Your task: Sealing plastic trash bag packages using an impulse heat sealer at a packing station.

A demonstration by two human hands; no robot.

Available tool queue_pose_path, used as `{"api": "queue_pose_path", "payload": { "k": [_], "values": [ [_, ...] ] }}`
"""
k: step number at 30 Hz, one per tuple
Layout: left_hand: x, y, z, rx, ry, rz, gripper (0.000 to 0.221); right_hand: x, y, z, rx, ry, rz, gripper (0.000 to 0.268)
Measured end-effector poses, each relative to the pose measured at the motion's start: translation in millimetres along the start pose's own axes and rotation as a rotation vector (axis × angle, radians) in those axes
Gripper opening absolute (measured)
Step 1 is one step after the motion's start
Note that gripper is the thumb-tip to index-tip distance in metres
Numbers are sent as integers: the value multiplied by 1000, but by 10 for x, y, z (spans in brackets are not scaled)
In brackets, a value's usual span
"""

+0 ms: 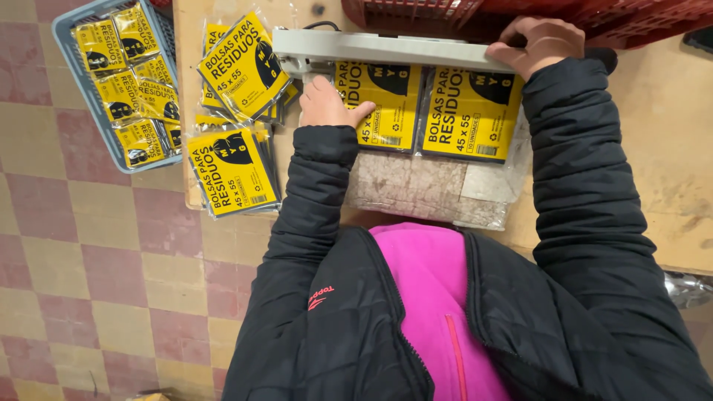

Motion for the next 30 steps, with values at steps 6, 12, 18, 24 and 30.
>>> {"api": "queue_pose_path", "payload": {
  "k": [6,12,18,24,30],
  "values": [
    [34,-20,-11,-5,-26,31,86,-57,-57,-5,-5,-21,-9,41],
    [6,-6,-18,-47,-93,45,85,-140,-106,-9,42,-59,-49,42],
    [138,-89,-97,-75,-151,70,86,-213,-151,-73,79,-62,-4,43],
    [421,-205,-156,-57,-207,35,85,-442,-268,0,-42,26,-135,38],
    [162,-140,-86,-16,-113,174,81,-984,-301,131,-31,6,-776,19]
  ]
}}
Point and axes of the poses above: each hand's wrist, its own z-axis away from the middle knuckle, its own x-axis out of the palm, y = z × x, the point moved 9 cm from there along -z, towards the middle knuckle, and after that the axes turned 5 degrees about x, right-handed, at the moved point
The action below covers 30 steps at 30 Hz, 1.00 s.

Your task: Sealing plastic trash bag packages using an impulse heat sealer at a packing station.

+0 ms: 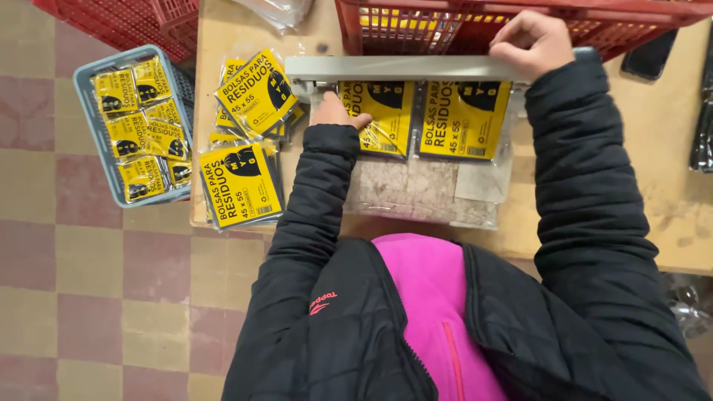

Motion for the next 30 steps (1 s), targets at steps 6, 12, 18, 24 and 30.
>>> {"api": "queue_pose_path", "payload": {
  "k": [6,12,18,24,30],
  "values": [
    [168,-139,103,2,-73,161,65,411,-47,786,203,-157,-173,21],
    [135,-219,440,150,8,317,40,389,1116,1058,260,536,119,56],
    [298,-488,541,173,39,651,37,426,987,502,92,330,-372,54],
    [325,-566,674,164,9,873,41,692,1219,884,307,161,-197,38],
    [248,-436,761,143,-7,935,40,744,1128,1472,332,32,-140,33]
  ]
}}
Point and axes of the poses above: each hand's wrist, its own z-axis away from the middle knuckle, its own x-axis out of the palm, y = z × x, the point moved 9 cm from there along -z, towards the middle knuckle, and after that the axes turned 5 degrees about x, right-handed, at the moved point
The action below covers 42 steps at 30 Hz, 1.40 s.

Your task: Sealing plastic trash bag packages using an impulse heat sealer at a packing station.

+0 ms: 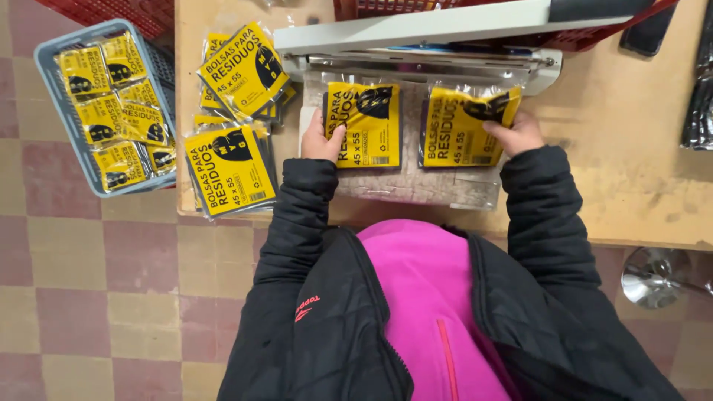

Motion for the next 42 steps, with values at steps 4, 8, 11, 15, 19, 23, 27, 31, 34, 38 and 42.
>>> {"api": "queue_pose_path", "payload": {
  "k": [4,8,11,15,19,23,27,31,34,38,42],
  "values": [
    [219,-130,6,28,-30,191,44,62,-1,279,39,-1,-289,28],
    [517,46,65,39,-105,380,45,159,-105,398,-66,25,-367,27],
    [840,-148,173,14,-163,484,43,331,-157,432,-93,44,-423,29],
    [1305,-118,375,-50,-254,680,38,677,-238,455,-123,-5,-611,32],
    [1383,331,396,77,-366,583,38,430,-132,545,-103,59,-699,30],
    [1128,84,355,40,-390,418,25,-840,630,795,-59,379,-539,39],
    [94,326,280,75,-126,122,16,-1612,1094,985,10,325,-655,47],
    [-770,124,432,1,115,-65,14,-1536,2231,830,136,159,-363,46],
    [-1621,-35,677,36,299,-536,18,-1442,2579,811,63,250,224,53],
    [-2382,166,956,53,480,-1093,53,-1431,2116,773,-57,618,523,47],
    [-2785,-35,991,-343,527,-1136,83,-10,-23,450,-238,407,240,18]
  ]
}}
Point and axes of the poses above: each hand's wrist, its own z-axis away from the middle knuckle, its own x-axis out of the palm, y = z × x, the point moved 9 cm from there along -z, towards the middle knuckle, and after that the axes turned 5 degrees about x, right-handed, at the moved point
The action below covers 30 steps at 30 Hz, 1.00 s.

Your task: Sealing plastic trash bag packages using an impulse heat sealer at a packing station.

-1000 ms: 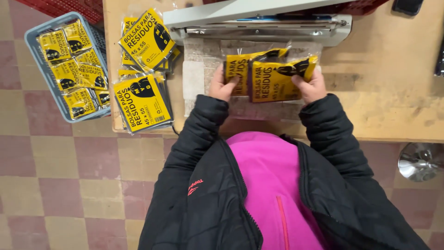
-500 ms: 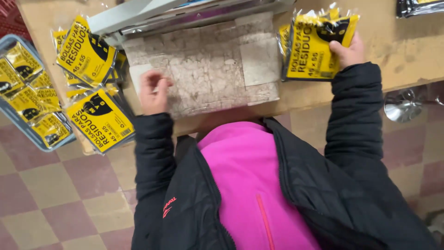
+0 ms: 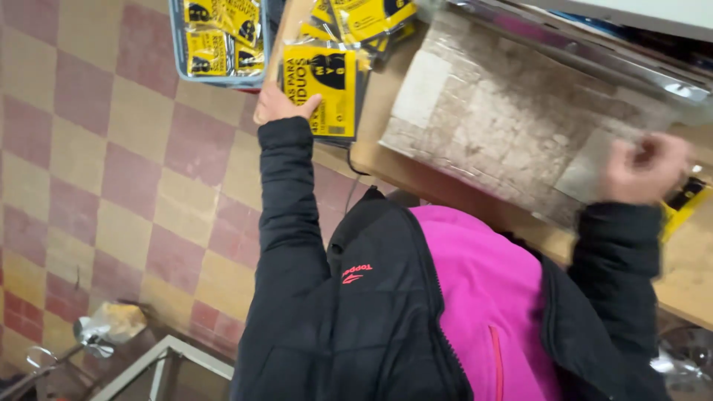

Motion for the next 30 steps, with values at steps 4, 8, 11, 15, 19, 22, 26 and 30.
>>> {"api": "queue_pose_path", "payload": {
  "k": [4,8,11,15,19,22,26,30],
  "values": [
    [454,-359,-139,-60,-65,149,83,1724,-2140,274,-282,-402,-191,25],
    [669,-565,-283,-5,-65,272,65,3812,-2289,864,174,-1093,-610,50],
    [877,-795,-355,-24,-191,499,51,4528,-2081,1048,445,-1115,-532,52],
    [1076,-1080,-328,-98,-246,829,45,4809,-1776,1045,576,-993,-472,38],
    [1466,-1233,-244,-115,-227,1002,39,4794,-1896,970,606,-858,-494,31],
    [1446,-1118,-198,-143,-147,1292,41,4688,-2105,883,499,-779,-537,32],
    [1253,-1013,-128,-55,-28,1627,41,4600,-2435,808,348,-867,-545,22],
    [764,-697,-87,-11,45,1732,37,3868,-3167,636,28,-845,-919,19]
  ]
}}
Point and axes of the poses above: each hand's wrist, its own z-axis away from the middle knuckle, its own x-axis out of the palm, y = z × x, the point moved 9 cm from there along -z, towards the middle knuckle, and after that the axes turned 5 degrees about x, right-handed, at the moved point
